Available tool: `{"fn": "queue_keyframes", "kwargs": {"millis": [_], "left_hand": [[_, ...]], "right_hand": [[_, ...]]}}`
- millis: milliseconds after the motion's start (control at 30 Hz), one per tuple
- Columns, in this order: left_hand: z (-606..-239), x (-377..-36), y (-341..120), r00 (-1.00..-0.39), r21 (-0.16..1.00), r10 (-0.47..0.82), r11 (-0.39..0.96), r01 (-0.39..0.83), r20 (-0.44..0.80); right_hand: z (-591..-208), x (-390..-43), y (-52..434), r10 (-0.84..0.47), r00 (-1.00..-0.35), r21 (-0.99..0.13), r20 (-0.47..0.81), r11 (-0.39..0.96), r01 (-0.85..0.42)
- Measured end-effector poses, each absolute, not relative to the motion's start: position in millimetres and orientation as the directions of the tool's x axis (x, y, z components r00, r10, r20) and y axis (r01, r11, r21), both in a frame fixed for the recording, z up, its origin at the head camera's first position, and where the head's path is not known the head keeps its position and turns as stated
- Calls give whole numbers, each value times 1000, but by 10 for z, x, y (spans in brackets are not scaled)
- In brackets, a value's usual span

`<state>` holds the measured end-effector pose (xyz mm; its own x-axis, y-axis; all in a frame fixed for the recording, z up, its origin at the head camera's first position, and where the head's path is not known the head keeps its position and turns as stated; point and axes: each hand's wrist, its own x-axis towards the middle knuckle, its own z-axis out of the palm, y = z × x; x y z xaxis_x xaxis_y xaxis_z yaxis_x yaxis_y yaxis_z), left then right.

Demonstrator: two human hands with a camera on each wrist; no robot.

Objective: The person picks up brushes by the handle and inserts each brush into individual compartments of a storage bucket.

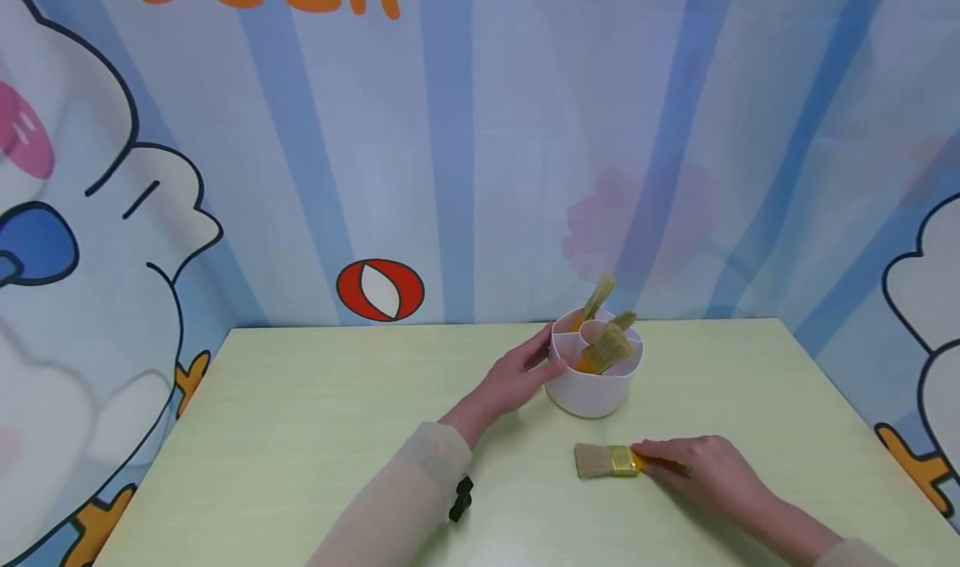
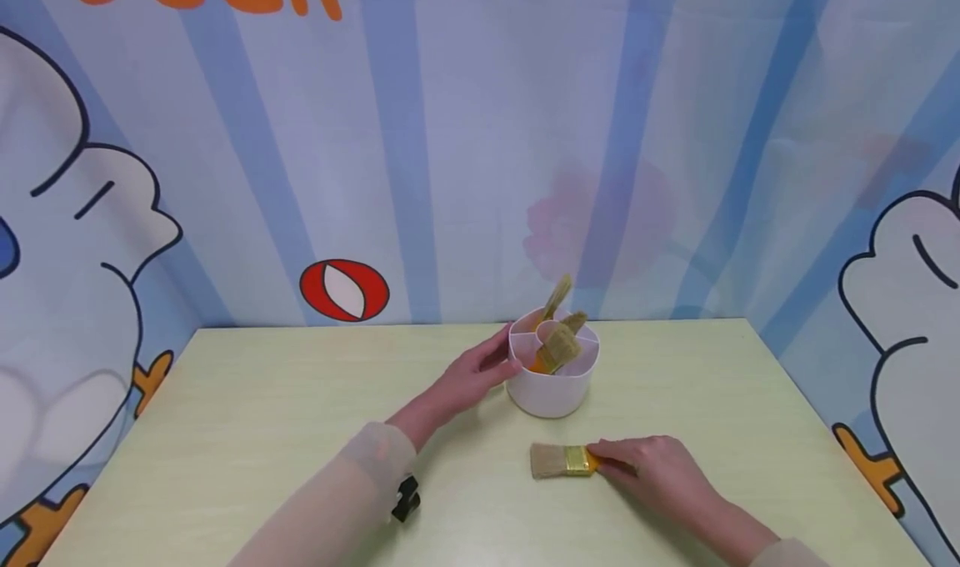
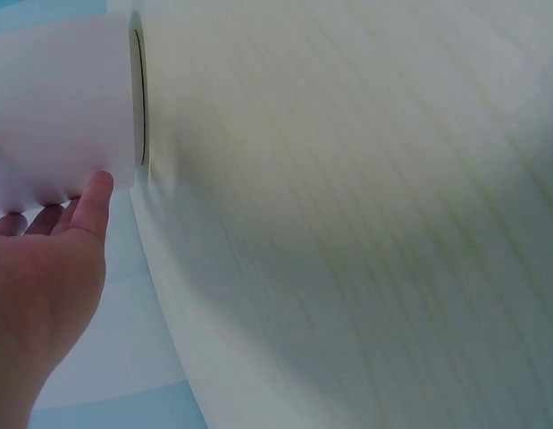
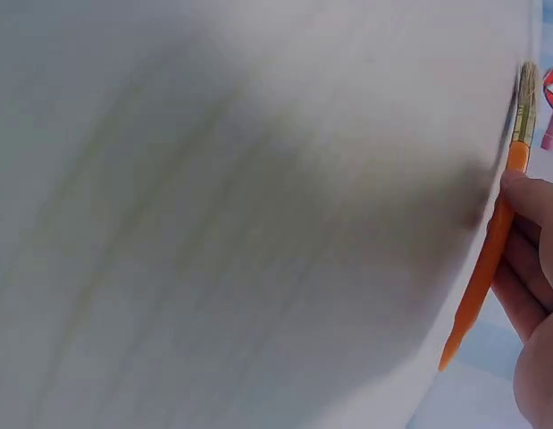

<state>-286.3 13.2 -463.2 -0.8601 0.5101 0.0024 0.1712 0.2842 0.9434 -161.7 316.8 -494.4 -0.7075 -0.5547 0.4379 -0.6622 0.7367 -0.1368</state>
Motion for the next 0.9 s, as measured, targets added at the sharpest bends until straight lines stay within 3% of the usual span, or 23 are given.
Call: {"fn": "queue_keyframes", "kwargs": {"millis": [200,367,500,900], "left_hand": [[-4642,-2871,157,-862,944,506,284,169,1],[-4638,-2867,160,-865,946,502,282,161,-3],[-4640,-2863,161,-869,950,495,277,146,-11],[-4649,-2838,153,-877,956,480,262,135,-8]], "right_hand": [[-4792,-1573,3256,-418,-783,-232,460,795,-561],[-4622,-1544,3310,-203,-888,-471,412,787,-399],[-4492,-1570,3293,-92,-932,-637,349,707,-308],[-4252,-1818,3246,-73,-932,-685,356,658,-313]]}}
